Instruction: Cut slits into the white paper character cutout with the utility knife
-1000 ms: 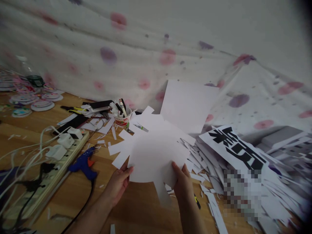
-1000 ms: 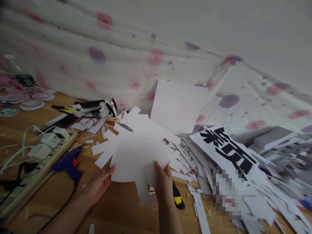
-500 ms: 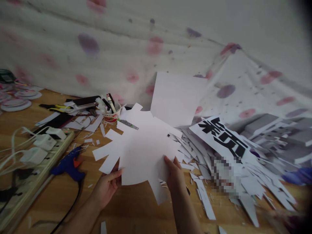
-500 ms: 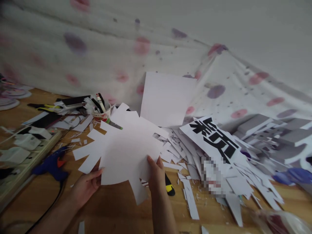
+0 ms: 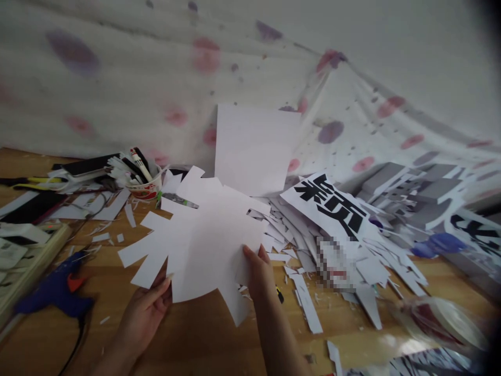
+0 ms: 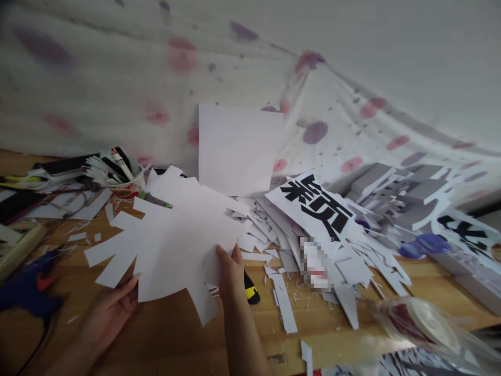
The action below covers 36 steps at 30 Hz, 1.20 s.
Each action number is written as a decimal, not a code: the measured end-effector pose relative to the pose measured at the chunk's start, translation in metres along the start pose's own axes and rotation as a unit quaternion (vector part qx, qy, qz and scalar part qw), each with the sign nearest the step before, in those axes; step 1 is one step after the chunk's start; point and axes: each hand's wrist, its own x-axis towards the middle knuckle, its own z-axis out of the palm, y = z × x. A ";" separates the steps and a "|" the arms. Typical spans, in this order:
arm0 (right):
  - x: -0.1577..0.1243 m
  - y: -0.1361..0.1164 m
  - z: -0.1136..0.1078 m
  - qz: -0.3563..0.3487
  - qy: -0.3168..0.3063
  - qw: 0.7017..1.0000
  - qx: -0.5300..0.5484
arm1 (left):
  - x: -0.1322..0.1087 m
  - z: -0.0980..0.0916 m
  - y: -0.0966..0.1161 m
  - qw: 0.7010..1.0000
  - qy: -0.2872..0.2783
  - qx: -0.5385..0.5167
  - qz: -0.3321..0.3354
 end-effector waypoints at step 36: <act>0.002 0.008 0.012 -0.001 0.003 0.999 -0.054 | -0.030 -0.004 0.000 0.984 -0.056 0.165 -0.025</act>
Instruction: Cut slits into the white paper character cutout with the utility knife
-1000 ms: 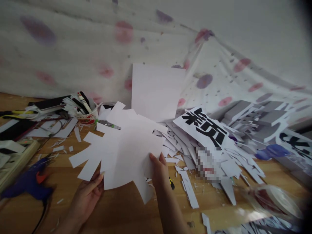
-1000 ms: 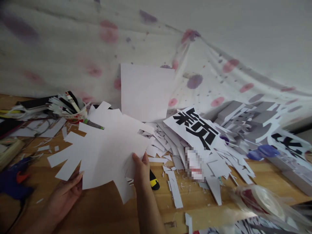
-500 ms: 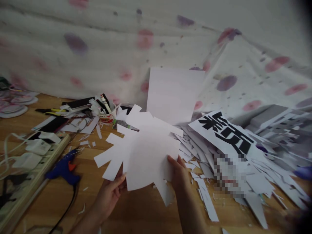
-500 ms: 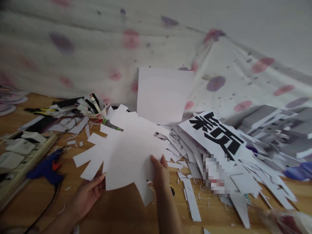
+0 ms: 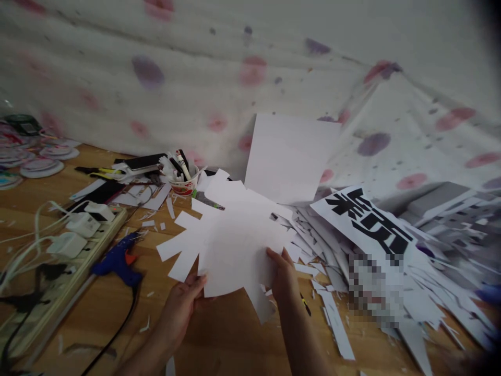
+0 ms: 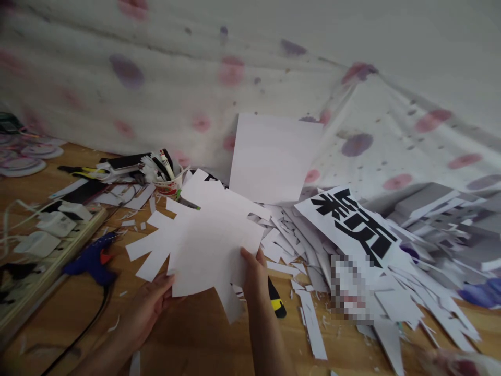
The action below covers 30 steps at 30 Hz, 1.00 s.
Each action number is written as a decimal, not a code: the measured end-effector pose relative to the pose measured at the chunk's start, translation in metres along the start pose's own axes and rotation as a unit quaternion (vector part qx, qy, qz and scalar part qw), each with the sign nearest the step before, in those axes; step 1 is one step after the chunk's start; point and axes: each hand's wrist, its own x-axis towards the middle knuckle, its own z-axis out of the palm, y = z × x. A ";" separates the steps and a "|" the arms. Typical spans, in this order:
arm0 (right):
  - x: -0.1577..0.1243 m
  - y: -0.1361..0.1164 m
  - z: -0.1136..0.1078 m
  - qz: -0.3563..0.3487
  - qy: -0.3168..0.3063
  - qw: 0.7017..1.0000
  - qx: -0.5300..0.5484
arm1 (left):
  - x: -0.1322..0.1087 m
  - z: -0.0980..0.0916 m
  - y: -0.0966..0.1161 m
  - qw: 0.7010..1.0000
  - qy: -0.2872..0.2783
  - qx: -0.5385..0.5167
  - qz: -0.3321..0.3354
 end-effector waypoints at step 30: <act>0.039 -0.018 -0.048 -0.214 -0.048 0.730 -0.647 | 0.073 -0.054 0.032 0.745 0.056 0.531 0.400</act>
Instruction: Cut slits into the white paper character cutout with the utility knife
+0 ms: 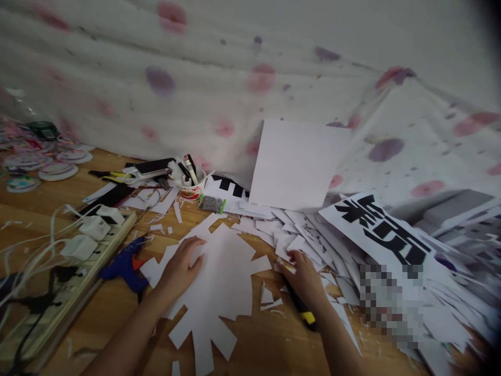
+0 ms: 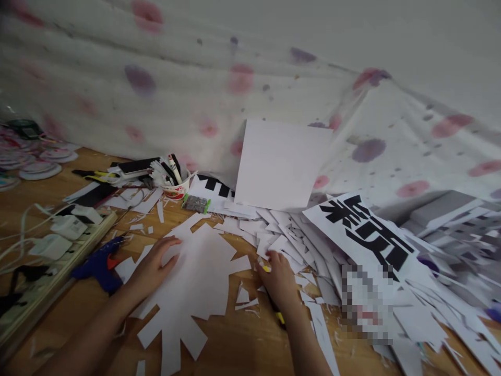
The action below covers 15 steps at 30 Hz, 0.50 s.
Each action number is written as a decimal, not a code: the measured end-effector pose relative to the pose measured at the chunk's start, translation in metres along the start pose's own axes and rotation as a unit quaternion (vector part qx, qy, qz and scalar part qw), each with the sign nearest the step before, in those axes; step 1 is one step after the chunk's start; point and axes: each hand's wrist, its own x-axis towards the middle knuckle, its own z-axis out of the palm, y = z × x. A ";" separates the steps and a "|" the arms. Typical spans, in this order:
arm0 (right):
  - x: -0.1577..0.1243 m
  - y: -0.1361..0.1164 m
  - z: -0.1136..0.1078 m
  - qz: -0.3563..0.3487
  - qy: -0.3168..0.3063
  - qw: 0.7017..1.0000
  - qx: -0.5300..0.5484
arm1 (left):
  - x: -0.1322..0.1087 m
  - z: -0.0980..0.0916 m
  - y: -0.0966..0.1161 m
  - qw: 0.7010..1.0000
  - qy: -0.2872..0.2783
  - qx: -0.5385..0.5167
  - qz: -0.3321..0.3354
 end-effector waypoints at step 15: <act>-0.061 0.056 0.005 0.107 -0.045 0.993 0.037 | 0.024 0.035 -0.022 0.988 -0.100 0.115 0.024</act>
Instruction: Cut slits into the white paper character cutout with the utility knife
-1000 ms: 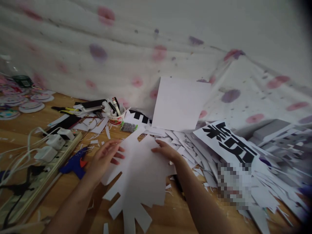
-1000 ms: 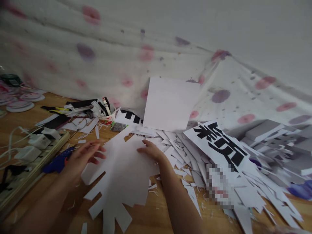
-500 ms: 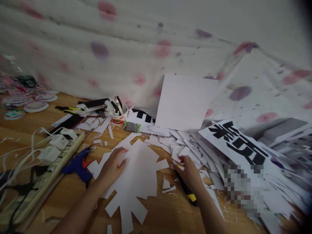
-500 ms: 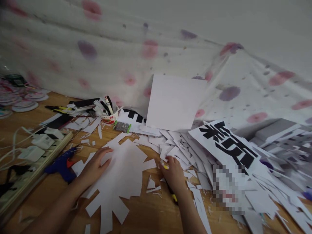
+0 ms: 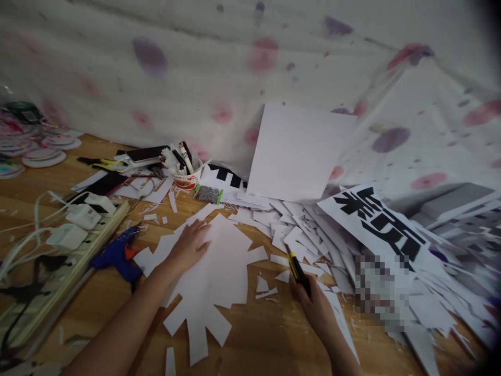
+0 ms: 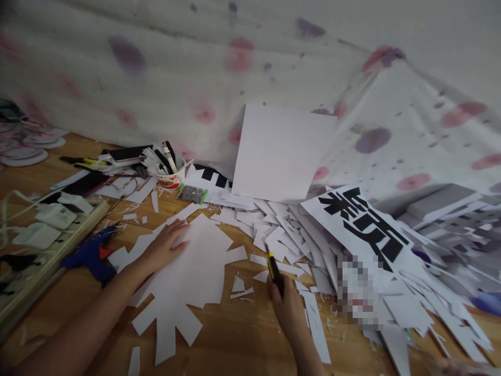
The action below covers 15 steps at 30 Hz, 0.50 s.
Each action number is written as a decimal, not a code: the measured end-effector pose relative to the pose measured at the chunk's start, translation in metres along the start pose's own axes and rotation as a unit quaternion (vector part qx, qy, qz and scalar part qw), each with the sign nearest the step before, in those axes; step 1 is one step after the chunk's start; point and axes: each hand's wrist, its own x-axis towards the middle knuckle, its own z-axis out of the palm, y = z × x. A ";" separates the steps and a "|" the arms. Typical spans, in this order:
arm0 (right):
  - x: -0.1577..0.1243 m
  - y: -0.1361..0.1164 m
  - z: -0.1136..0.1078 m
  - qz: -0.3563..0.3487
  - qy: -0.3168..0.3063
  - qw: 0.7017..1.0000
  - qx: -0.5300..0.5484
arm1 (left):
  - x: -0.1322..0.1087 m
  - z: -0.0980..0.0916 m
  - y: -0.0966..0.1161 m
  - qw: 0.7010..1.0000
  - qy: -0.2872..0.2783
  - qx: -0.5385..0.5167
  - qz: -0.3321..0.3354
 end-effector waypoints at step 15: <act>0.004 -0.109 0.030 -0.181 -0.163 0.970 0.015 | -0.009 0.014 0.015 0.985 -0.018 0.170 0.004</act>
